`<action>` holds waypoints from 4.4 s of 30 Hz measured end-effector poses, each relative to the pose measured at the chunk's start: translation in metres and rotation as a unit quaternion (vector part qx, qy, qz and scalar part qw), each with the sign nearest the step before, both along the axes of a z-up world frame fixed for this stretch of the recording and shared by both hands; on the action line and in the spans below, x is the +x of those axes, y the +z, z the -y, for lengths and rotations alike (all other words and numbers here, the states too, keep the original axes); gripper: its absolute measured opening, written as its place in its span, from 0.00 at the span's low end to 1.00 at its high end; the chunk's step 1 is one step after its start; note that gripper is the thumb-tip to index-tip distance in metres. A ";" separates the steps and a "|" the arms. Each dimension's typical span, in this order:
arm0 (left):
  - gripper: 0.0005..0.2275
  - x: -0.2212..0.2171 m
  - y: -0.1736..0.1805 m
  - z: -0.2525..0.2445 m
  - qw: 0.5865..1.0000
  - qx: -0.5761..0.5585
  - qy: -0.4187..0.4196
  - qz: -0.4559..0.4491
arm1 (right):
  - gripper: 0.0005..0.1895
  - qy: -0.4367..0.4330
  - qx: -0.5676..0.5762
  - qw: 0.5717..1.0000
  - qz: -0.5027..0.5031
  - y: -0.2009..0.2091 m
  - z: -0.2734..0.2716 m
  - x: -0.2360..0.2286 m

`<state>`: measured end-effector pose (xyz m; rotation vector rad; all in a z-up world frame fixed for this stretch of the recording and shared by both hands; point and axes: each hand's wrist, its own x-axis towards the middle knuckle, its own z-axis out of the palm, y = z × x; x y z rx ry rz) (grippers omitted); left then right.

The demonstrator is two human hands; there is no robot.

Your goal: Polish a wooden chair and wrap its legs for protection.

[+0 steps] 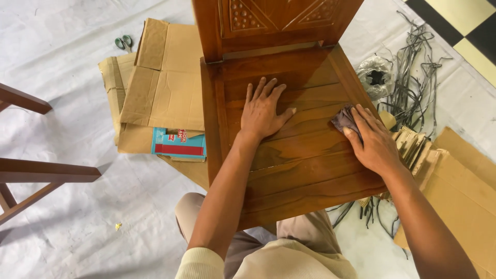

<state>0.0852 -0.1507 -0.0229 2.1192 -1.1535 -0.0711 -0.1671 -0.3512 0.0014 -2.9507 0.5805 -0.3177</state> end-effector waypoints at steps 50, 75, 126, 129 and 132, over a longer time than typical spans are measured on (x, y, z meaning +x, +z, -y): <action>0.13 0.018 0.018 0.093 0.975 -0.091 0.201 -0.007 | 0.33 0.040 0.003 0.991 0.131 -0.023 0.066 0.170; 0.17 0.019 0.008 0.097 0.987 -0.061 0.143 0.044 | 0.26 0.020 -0.182 0.852 0.491 0.116 0.072 0.242; 0.37 0.015 -0.001 0.100 0.986 0.121 0.110 0.042 | 0.20 0.273 -0.240 0.870 0.333 0.066 0.023 0.336; 0.37 0.018 0.001 0.101 0.987 0.116 0.105 0.029 | 0.20 0.313 -0.256 0.854 0.326 0.050 0.016 0.351; 0.36 0.017 -0.013 0.107 0.987 0.127 0.099 0.019 | 0.21 0.381 -0.343 0.823 0.245 0.029 -0.001 0.348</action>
